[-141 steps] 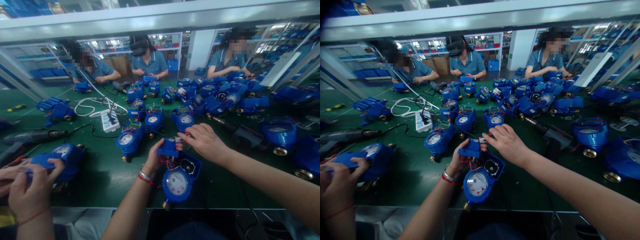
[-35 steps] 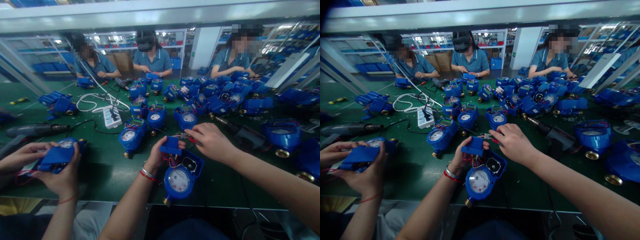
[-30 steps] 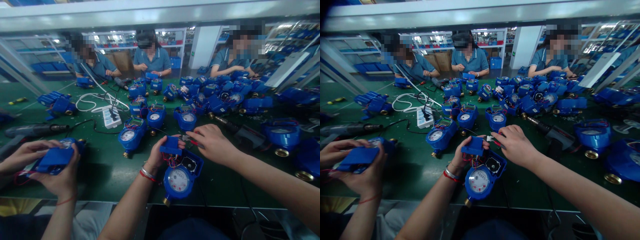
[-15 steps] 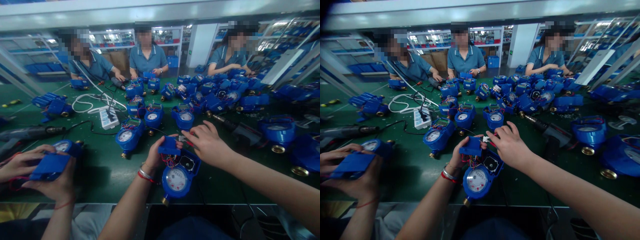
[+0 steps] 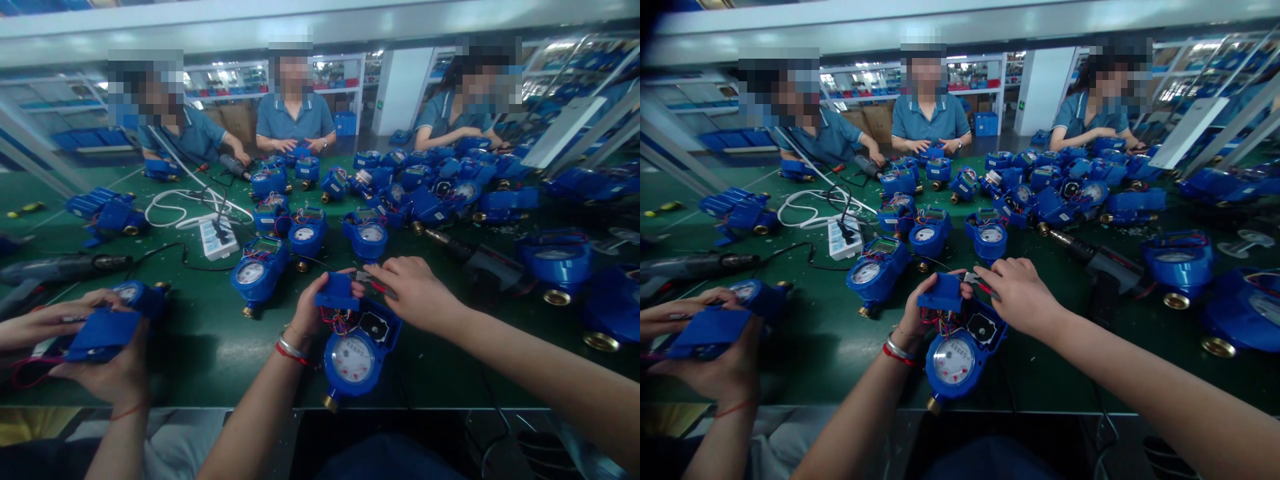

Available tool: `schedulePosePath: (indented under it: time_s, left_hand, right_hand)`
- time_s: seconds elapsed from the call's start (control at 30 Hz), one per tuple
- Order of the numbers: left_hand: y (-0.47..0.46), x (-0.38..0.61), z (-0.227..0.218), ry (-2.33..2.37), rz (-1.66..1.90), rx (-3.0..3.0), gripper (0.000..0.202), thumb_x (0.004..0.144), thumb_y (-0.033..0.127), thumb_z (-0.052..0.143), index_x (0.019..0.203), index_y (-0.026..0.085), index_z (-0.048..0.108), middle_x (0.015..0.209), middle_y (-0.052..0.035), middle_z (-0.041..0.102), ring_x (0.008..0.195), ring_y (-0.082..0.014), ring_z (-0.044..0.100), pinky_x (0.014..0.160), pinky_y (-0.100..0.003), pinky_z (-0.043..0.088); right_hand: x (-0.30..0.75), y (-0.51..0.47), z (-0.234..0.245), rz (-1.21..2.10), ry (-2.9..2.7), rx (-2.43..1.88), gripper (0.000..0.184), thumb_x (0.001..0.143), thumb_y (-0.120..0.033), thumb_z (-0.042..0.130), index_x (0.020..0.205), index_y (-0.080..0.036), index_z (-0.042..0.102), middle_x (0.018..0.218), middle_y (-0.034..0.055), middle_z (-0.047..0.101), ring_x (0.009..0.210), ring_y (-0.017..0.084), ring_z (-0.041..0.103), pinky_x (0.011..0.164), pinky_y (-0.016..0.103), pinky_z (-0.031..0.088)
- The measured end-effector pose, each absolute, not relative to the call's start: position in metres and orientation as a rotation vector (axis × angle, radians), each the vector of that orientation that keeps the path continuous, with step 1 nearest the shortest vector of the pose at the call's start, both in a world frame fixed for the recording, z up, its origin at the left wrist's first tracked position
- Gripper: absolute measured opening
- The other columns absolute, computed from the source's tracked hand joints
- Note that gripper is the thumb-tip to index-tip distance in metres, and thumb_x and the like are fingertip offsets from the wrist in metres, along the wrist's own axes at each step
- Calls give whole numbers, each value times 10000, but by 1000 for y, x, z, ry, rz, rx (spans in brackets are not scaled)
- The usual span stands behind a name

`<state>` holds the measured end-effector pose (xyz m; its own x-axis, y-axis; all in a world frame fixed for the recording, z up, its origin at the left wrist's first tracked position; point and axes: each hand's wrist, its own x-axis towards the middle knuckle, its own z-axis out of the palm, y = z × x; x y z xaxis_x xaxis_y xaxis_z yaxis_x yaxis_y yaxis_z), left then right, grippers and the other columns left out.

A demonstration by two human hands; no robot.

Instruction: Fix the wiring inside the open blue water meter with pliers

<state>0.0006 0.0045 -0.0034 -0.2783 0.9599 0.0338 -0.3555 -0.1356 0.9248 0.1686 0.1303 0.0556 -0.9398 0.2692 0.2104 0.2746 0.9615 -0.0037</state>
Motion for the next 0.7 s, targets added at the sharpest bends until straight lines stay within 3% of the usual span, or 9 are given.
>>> schedulePosePath:
  time_s: [0.2,0.37,0.53,0.6,0.7]
  left_hand:
    - [3,3,-2,967,1571,734,519,788,617,480,1122,257,650,932,-80,690,1040,-366,583,781,-493,509]
    - [2,3,-3,845,1595,608,436,823,513,497,1113,221,644,950,-93,697,1000,-340,610,791,-454,511]
    - [2,1,-6,768,1649,580,485,872,429,445,1169,68,575,961,-157,680,981,-317,622,796,-405,500]
    - [2,-1,-7,724,1649,596,505,897,415,396,1208,43,536,985,-172,667,971,-300,624,795,-384,493]
    - [3,-2,-9,657,1612,623,521,913,409,356,1251,38,495,1021,-185,646,960,-282,620,784,-359,483]
  right_hand:
    - [165,133,66,-263,-2852,-240,476,823,-153,493,1297,-188,511,1073,100,563,1048,258,453,1035,490,193]
    - [161,130,71,-287,-2890,-208,470,821,-153,493,1289,-189,515,999,103,580,958,257,490,897,424,358]
    - [158,130,59,93,-2911,-377,433,848,-176,472,1277,-217,510,965,74,594,851,192,545,730,294,431]
    - [157,135,54,184,-2853,-485,410,861,-194,459,1267,-214,514,954,67,596,836,184,552,719,290,436]
    - [160,142,52,62,-2818,-511,429,838,-205,494,1266,-188,520,976,90,588,895,228,535,784,358,430]
